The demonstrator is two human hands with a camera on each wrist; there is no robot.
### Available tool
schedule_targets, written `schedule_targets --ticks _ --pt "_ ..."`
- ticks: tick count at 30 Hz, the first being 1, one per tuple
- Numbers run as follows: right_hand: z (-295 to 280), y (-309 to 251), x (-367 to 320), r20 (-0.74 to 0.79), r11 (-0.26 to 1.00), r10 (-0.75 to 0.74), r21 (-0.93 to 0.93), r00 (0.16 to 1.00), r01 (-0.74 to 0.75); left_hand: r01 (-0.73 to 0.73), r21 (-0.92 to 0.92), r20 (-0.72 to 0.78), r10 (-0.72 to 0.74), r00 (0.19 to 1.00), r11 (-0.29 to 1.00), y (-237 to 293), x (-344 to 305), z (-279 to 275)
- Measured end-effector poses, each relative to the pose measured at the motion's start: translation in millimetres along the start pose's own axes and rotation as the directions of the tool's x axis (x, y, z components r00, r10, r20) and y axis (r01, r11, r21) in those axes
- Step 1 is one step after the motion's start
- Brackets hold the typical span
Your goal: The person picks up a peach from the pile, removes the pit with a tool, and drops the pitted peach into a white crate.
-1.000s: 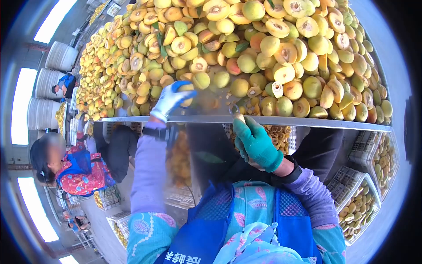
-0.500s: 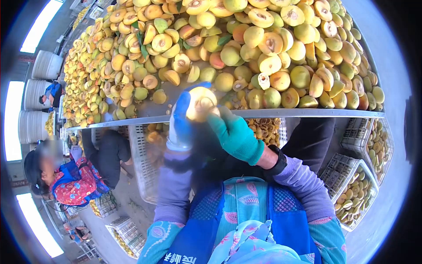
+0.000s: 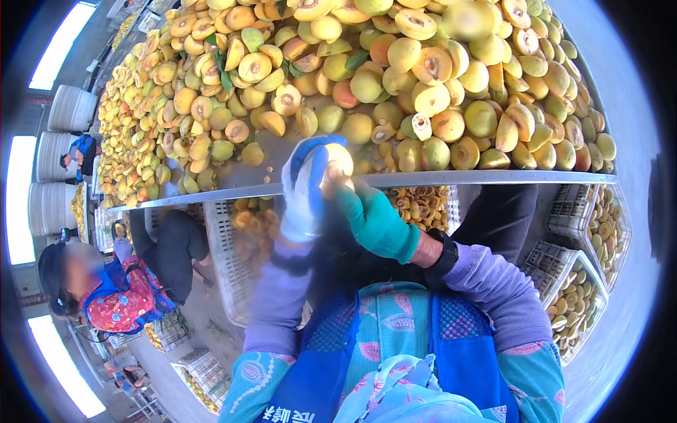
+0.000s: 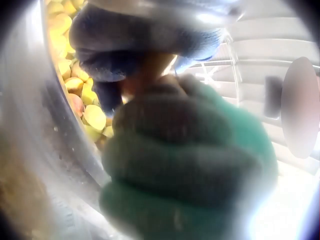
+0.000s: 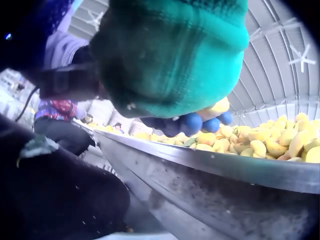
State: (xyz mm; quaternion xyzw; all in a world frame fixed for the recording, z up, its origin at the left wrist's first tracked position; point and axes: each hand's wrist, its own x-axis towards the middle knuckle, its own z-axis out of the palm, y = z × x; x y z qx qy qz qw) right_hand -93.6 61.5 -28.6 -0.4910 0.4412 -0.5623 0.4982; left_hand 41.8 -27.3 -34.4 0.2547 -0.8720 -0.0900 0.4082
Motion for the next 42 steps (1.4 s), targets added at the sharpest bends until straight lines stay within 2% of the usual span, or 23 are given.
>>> schedule_targets --ticks 1,4,6,7,9,11,15,16,18,21,22,23,24,26,27,28,30,31,33,35,36,39,42 --pt "-1 -2 -1 0.023 0.998 0.055 -0.002 0.998 -0.055 0.082 -0.010 -0.061 -0.082 0.995 0.997 10 -1 7" --pt "-9 -20 3 0.076 0.970 0.242 0.014 0.967 -0.244 0.082 -0.044 -0.101 -0.086 0.991 0.996 23 7 7" --pt "-17 -26 6 0.079 0.940 0.339 0.000 0.938 -0.340 0.007 -0.001 -0.074 -0.007 0.997 1.000 19 11 9" --pt "-23 -25 9 0.074 0.935 0.355 -0.033 0.932 -0.353 0.010 -0.094 0.004 -0.010 1.000 0.996 11 13 7" --pt "-33 -10 17 0.046 0.950 0.258 -0.194 0.965 -0.244 0.058 -0.270 0.159 -0.015 0.987 0.961 -4 18 1" --pt "-29 -7 14 0.000 0.975 0.186 -0.123 0.983 -0.184 0.111 -0.296 0.205 -0.050 0.977 0.949 -6 25 -3" --pt "-30 -9 17 -0.033 0.972 0.152 -0.178 0.988 -0.155 0.148 -0.335 0.184 -0.089 0.979 0.930 -4 32 -5" --pt "-35 -15 20 0.008 0.942 0.156 -0.301 0.988 -0.147 0.345 -0.380 0.272 -0.253 0.928 0.858 3 33 -11" --pt "-48 -30 29 0.082 0.843 0.167 -0.528 0.983 -0.100 0.692 -0.414 0.417 -0.553 0.722 0.591 16 36 -23" --pt "-41 -30 24 0.027 0.948 0.146 -0.290 0.989 -0.132 0.718 -0.500 0.404 -0.604 0.687 0.484 24 45 -22" --pt "-42 -30 25 0.034 0.892 0.102 -0.446 0.994 -0.076 0.726 -0.535 0.403 -0.624 0.669 0.433 27 47 -22" --pt "-44 -30 28 0.046 0.813 0.055 -0.582 0.997 -0.018 0.721 -0.494 0.385 -0.621 0.682 0.486 25 43 -21" --pt "-46 -30 32 0.058 0.714 0.008 -0.700 0.998 0.035 0.754 -0.512 0.419 -0.647 0.637 0.412 22 41 -22" --pt "-65 -28 48 -0.058 0.792 -0.204 -0.597 0.977 0.130 0.804 -0.537 0.482 -0.690 0.540 0.255 17 37 -24" --pt "-68 -28 50 -0.094 0.837 -0.207 -0.533 0.974 0.126 0.792 -0.600 0.516 -0.699 0.495 0.118 19 36 -24" --pt "-71 -28 53 -0.131 0.876 -0.210 -0.465 0.969 0.127 0.755 -0.649 0.490 -0.710 0.506 0.091 24 37 -20" --pt "-59 -22 40 -0.118 0.960 -0.009 -0.278 0.993 -0.024 0.670 -0.741 0.435 -0.731 0.526 0.042 33 41 -13" --pt "-51 -19 27 -0.065 0.949 -0.058 -0.313 0.996 0.035 0.641 -0.748 0.353 -0.715 0.604 0.172 35 43 -10" --pt "-37 -19 10 -0.089 0.945 -0.030 -0.327 0.996 -0.001 0.570 -0.798 0.282 -0.713 0.641 0.197 28 35 -1" --pt "-33 -24 5 -0.121 0.944 0.091 -0.306 0.988 -0.124 0.504 -0.442 0.077 -0.529 0.845 0.742 24 28 3" --pt "-32 -24 5 -0.140 0.949 0.092 -0.289 0.986 -0.129 0.372 -0.186 0.037 -0.372 0.928 0.909 23 28 4" --pt "-32 -22 3 -0.166 0.959 0.091 -0.250 0.982 -0.132 0.374 -0.388 -0.013 -0.411 0.912 0.842 34 34 10" --pt "-28 -17 0 -0.143 0.979 0.085 -0.172 0.986 -0.110 0.486 -0.695 0.064 -0.628 0.776 0.530 36 29 12"
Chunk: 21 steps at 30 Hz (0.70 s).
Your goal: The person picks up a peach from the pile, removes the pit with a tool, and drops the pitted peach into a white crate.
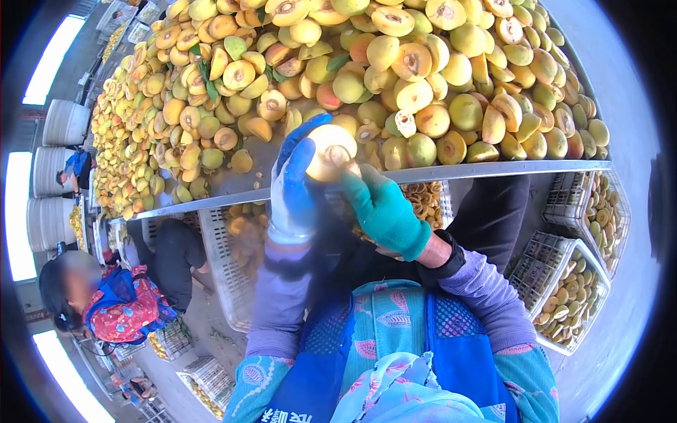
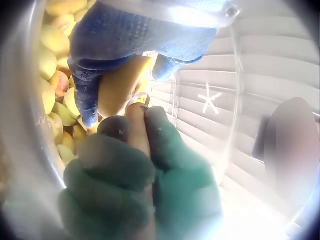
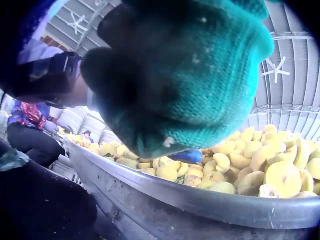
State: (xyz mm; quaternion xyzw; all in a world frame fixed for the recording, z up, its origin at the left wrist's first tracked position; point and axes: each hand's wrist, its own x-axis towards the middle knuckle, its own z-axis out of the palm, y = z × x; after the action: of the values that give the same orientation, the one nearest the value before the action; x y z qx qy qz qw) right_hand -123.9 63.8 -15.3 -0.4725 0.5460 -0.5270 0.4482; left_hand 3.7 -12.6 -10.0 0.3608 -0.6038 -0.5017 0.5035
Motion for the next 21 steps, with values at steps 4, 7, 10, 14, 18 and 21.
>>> schedule_targets --ticks 4,7,10,14,18,21 --pt "6 9 -1 0.004 0.990 0.015 0.143 1.000 -0.015 0.041 -0.088 0.029 -0.039 0.999 0.995 5 1 -3" --pt "9 12 -2 -0.014 0.973 0.006 0.232 1.000 -0.002 0.092 -0.100 -0.031 -0.096 0.995 0.991 -5 1 -3" --pt "12 16 -4 -0.025 0.966 0.010 0.260 1.000 -0.003 -0.003 0.157 -0.025 0.007 1.000 0.988 -14 0 -4" --pt "13 12 -4 -0.013 0.951 -0.037 0.307 0.999 0.040 0.095 0.063 0.115 -0.101 0.988 0.994 1 4 -5" --pt "13 27 2 0.080 0.968 -0.010 0.251 0.997 -0.010 -0.120 0.265 0.210 0.064 0.975 0.957 6 8 -7" --pt "18 16 1 0.156 0.882 0.163 0.419 0.974 -0.215 0.202 -0.162 0.042 -0.198 0.979 0.966 16 5 11"
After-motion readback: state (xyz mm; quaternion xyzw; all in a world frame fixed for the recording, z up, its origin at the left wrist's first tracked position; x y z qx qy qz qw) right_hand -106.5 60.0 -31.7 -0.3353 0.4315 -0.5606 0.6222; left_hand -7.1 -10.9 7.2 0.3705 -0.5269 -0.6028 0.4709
